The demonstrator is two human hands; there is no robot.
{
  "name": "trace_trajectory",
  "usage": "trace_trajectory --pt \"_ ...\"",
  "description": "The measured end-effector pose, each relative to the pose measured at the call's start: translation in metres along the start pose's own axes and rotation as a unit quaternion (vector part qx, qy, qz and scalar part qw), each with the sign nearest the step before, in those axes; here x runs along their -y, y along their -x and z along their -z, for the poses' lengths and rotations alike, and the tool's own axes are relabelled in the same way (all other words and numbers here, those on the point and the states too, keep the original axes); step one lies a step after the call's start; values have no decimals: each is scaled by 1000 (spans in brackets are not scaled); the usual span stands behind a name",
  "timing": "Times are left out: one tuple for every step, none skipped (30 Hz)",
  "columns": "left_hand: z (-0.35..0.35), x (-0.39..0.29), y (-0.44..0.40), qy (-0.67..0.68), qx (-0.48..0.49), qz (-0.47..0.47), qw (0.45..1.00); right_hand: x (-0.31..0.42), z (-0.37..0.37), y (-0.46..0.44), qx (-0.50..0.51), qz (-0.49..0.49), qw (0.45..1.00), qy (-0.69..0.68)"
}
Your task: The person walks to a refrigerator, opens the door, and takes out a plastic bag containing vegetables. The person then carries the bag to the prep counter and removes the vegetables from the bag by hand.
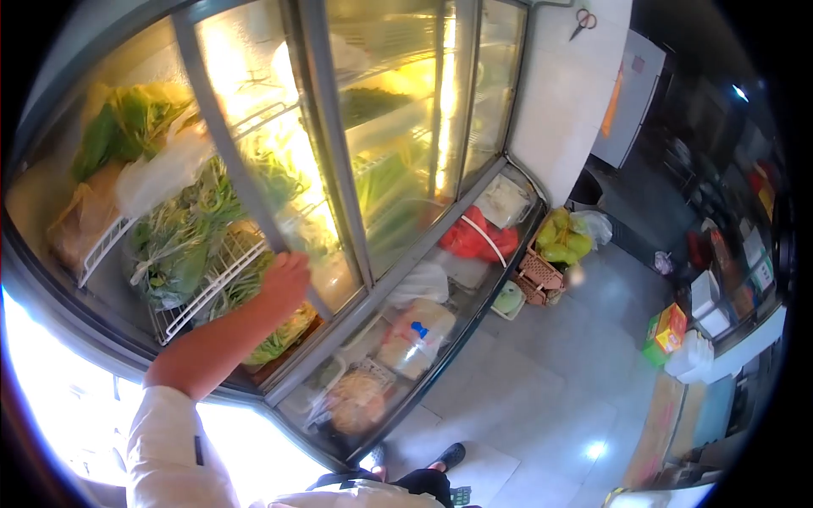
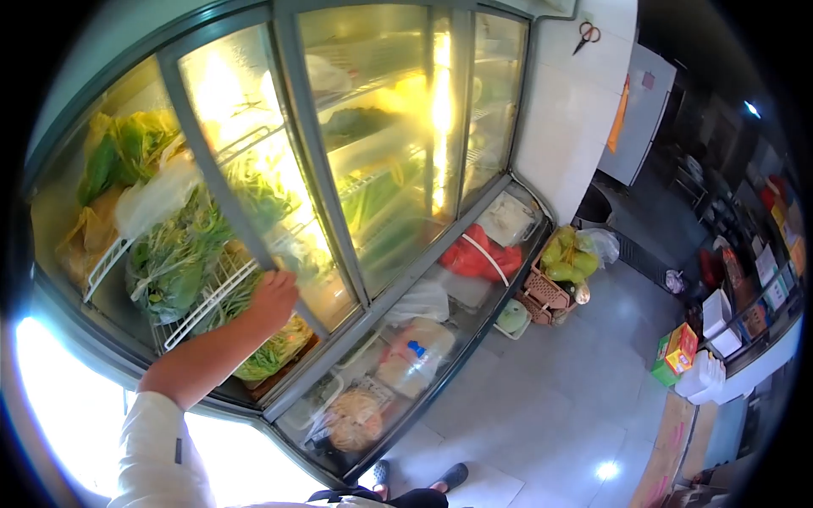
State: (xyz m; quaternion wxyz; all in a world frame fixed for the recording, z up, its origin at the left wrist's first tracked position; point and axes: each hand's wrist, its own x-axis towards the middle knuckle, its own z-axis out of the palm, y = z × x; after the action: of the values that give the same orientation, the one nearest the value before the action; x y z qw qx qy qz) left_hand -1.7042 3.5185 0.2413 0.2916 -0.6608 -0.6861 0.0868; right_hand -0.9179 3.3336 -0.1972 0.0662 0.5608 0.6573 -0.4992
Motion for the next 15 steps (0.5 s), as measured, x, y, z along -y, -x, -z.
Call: trace_trajectory --pt "18 0 17 -14 28 5 999 -1 -2 -7 -19 -36 995 -93" --pt "35 -1 34 -29 56 12 998 -4 -1 -16 -18 15 997 -67" --pt "46 -3 51 -32 79 26 996 -11 1 -26 -17 67 997 -40" --pt "54 -4 71 -34 102 42 993 -17 3 -37 -16 118 993 -12" --pt "59 -4 92 -40 128 60 989 -20 11 -49 0 126 977 173" --pt "66 -4 112 -46 154 82 984 -20 23 -61 -15 182 966 180" --pt "78 -7 129 -52 173 95 979 -19 33 -72 -29 237 953 187" --pt "91 -9 145 -59 193 108 973 -21 41 -81 -40 292 936 191" --pt "99 -11 163 -77 224 116 965 -37 43 -91 -26 239 961 137" --pt "106 -11 181 -96 254 124 954 -43 51 -105 -16 218 960 173" --pt "112 -11 199 -114 284 131 943 -48 59 -118 -6 197 958 208" --pt "115 -10 215 -122 316 148 929 -54 70 -128 3 175 954 244" --pt "116 -9 230 -129 345 166 915 -62 85 -136 20 214 946 242" --pt "116 -8 245 -135 374 183 899 -88 87 -152 19 149 986 70" --pt "110 -7 263 -157 377 185 894 -125 80 -173 17 78 991 -105"
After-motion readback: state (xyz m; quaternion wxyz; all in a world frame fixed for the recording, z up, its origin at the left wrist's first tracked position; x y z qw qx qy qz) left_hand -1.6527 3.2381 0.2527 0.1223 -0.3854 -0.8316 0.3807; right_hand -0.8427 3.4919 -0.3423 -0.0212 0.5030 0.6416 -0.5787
